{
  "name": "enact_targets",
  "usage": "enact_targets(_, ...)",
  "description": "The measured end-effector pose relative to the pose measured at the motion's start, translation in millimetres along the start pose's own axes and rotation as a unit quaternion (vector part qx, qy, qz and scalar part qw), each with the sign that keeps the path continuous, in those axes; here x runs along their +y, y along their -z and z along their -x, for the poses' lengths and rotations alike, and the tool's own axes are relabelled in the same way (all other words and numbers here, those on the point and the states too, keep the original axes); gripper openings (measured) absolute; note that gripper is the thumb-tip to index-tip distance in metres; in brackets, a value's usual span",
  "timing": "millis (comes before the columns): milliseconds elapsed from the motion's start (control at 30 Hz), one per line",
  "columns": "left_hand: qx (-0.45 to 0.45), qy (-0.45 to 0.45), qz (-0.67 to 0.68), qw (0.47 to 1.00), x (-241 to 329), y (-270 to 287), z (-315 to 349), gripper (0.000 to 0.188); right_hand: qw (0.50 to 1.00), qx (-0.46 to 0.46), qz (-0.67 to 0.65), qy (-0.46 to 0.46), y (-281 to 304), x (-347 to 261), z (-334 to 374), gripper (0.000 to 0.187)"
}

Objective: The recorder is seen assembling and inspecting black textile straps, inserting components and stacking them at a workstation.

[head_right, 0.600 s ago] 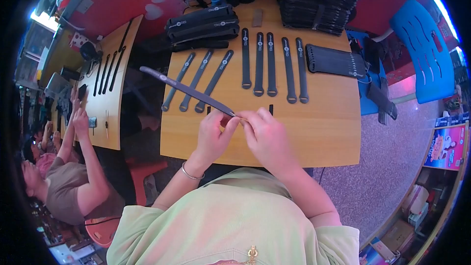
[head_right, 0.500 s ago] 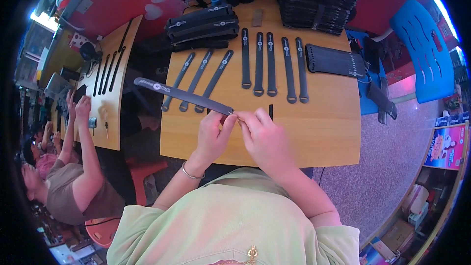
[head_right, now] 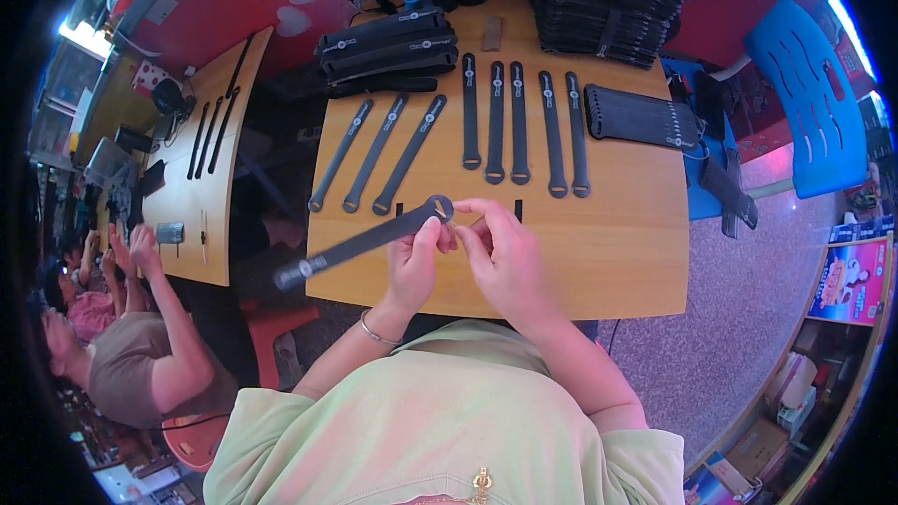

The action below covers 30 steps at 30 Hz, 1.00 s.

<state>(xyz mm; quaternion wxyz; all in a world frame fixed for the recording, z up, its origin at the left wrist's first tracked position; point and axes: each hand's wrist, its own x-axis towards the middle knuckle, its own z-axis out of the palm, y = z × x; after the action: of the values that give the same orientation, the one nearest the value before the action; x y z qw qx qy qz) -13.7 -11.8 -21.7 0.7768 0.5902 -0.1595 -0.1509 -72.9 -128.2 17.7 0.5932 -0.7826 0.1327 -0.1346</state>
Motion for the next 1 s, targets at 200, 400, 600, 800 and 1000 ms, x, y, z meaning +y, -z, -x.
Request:
enact_targets(200, -0.005, 0.012, -0.003, 1.000, 2.8, 2.8, -2.0, 0.029, 0.997, 0.031, 0.035, 0.057, -1.7, 0.0, -0.8, 0.025)
enact_targets(400, -0.038, 0.008, -0.117, 0.992, 11.3, 0.4, -3.7, 0.036, 0.999, 0.037, -0.021, 0.028, -2.8, 3.1, -3.2, 0.028)
enact_targets(600, -0.049, -0.025, -0.088, 0.995, 4.5, 6.1, -5.2, 0.038, 0.997, 0.041, 0.011, 0.062, -3.8, 1.0, -4.5, 0.029)
enact_targets(800, -0.079, -0.007, -0.088, 0.993, 9.3, 5.7, -6.5, 0.039, 0.986, 0.064, 0.068, 0.138, 0.6, 10.1, -10.8, 0.032)
enact_targets(1000, -0.118, 0.023, -0.105, 0.987, 15.1, 11.1, -8.3, 0.039, 0.967, 0.041, 0.132, 0.214, 9.7, 16.5, -15.9, 0.033)
